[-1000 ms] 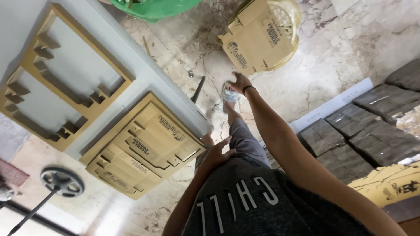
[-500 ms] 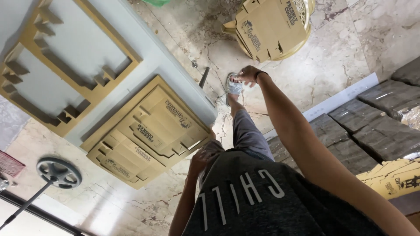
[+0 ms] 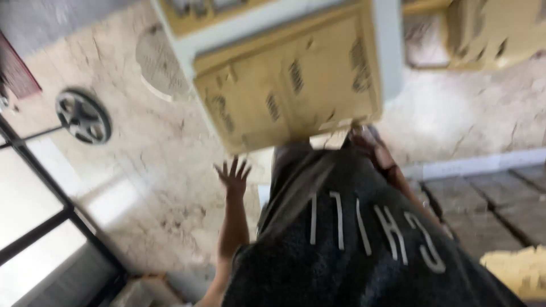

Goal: The person uses a knife to cut flat cardboard pieces on a white table. They repeatedly position the cardboard, cut along the edges, and stack the cut pieces.

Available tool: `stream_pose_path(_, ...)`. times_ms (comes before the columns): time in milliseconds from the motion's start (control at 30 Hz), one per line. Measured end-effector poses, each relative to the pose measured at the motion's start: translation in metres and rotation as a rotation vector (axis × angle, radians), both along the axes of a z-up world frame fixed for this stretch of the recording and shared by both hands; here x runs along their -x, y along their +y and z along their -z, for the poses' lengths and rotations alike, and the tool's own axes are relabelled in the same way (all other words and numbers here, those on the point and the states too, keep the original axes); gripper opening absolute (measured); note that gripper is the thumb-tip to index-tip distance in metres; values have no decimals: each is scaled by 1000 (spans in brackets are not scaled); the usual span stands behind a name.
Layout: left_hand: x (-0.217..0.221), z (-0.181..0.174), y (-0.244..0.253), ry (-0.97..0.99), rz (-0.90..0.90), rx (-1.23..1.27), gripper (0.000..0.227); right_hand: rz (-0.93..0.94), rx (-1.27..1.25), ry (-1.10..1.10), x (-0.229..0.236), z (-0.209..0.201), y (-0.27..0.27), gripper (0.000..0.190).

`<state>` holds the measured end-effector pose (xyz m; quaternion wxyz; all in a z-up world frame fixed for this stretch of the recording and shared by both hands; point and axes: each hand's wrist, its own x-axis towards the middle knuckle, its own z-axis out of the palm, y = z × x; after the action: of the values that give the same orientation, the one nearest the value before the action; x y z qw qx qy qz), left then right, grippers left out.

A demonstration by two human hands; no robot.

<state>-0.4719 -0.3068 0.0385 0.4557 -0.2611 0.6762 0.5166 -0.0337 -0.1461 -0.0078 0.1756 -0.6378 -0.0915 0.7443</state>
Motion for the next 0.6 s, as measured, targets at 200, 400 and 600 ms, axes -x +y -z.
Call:
stream_pose_path(200, 33, 10, 29, -307, 23, -267, 30, -132, 251, 344, 132, 65, -24, 90)
stream_pose_path(400, 57, -7, 29, -79, 300, -223, 30, 146, 100, 409, 188, -7, -8, 37)
stream_pose_path(600, 78, -80, 94, 582, 1208, 337, 94, 97, -79, 134, 201, -20, -9, 42)
